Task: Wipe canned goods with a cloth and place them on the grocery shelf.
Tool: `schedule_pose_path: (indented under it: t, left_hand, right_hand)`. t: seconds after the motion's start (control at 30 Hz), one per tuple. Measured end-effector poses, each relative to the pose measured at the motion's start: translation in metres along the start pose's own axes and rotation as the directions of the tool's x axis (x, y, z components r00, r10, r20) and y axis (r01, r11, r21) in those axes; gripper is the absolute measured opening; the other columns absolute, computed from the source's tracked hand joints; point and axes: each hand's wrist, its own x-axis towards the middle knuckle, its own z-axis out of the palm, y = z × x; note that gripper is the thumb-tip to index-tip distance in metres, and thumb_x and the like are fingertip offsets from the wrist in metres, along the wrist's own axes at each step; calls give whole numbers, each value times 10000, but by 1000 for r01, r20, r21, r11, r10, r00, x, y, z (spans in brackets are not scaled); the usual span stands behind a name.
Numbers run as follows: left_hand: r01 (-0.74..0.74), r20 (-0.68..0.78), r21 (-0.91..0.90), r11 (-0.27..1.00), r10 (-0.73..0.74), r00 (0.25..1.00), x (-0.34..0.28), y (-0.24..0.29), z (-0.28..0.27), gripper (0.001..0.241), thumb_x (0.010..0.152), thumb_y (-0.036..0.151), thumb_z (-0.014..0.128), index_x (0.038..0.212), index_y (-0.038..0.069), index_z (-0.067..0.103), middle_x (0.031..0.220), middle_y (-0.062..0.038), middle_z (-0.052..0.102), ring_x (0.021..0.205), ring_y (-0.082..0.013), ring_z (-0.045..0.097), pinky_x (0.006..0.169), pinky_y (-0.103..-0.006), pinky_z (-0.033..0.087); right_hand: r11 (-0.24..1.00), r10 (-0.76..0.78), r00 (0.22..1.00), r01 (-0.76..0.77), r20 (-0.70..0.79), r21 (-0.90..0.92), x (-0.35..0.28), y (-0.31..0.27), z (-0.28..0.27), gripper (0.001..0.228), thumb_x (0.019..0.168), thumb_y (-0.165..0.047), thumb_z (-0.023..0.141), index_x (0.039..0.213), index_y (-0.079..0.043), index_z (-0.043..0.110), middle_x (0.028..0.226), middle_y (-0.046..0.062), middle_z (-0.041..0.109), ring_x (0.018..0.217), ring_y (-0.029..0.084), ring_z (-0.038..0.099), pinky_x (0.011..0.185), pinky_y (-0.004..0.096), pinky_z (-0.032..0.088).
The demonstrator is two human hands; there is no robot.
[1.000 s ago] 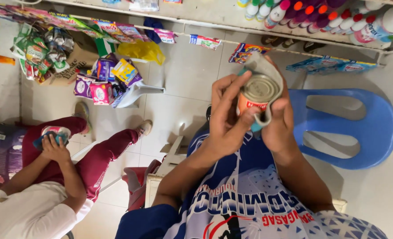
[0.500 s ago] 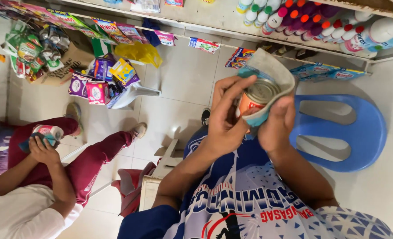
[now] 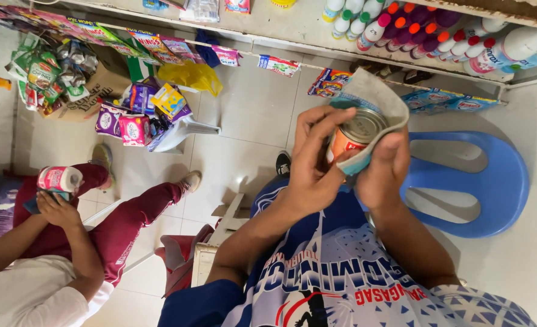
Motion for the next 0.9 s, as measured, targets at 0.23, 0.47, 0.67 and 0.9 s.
schedule_pose_path:
  t: [0.23, 0.47, 0.67, 0.9]
  left_hand:
    - [8, -65, -90, 996, -14, 998, -1, 1, 2, 484, 1003, 179, 707, 1435, 40, 539, 1331, -114, 446, 1291, -181, 470, 1175, -379, 365]
    - [281, -28, -199, 939, -292, 956, -6, -14, 2, 560, 1003, 140, 674, 1494, -1, 446, 1376, -199, 551, 1344, -260, 500, 1167, -469, 395]
    - [345, 110, 36, 938, -347, 932, 4, 4, -11, 514, 1057, 253, 594, 1506, 52, 449, 1436, -240, 560, 1400, -370, 498, 1184, -555, 385]
    - [416, 98, 145, 898, -431, 897, -2, 0, -14, 519, 1012, 305, 643, 1463, 89, 504, 1305, -191, 661, 1291, -348, 608, 1083, -492, 477]
  right_hand:
    - [988, -123, 991, 127, 44, -89, 7, -12, 17, 615, 1125, -460, 407, 1520, 5, 331, 1476, 225, 427, 1310, 271, 454, 1165, 484, 382]
    - [944, -300, 950, 308, 85, -121, 29, -29, 28, 451, 1120, -335, 392, 1200, 97, 493, 1242, 256, 546, 1263, 415, 527, 1163, 543, 354]
    - [896, -386, 914, 404, 126, -187, 28, -17, 13, 470, 1084, -313, 468, 1143, 147, 550, 1124, 267, 605, 1144, 471, 595, 1106, 576, 417]
    - [887, -401, 882, 442, 247, -137, 25, -6, -5, 393, 1074, -274, 511, 1143, 103, 421, 1202, 306, 591, 1188, 481, 584, 1114, 594, 409]
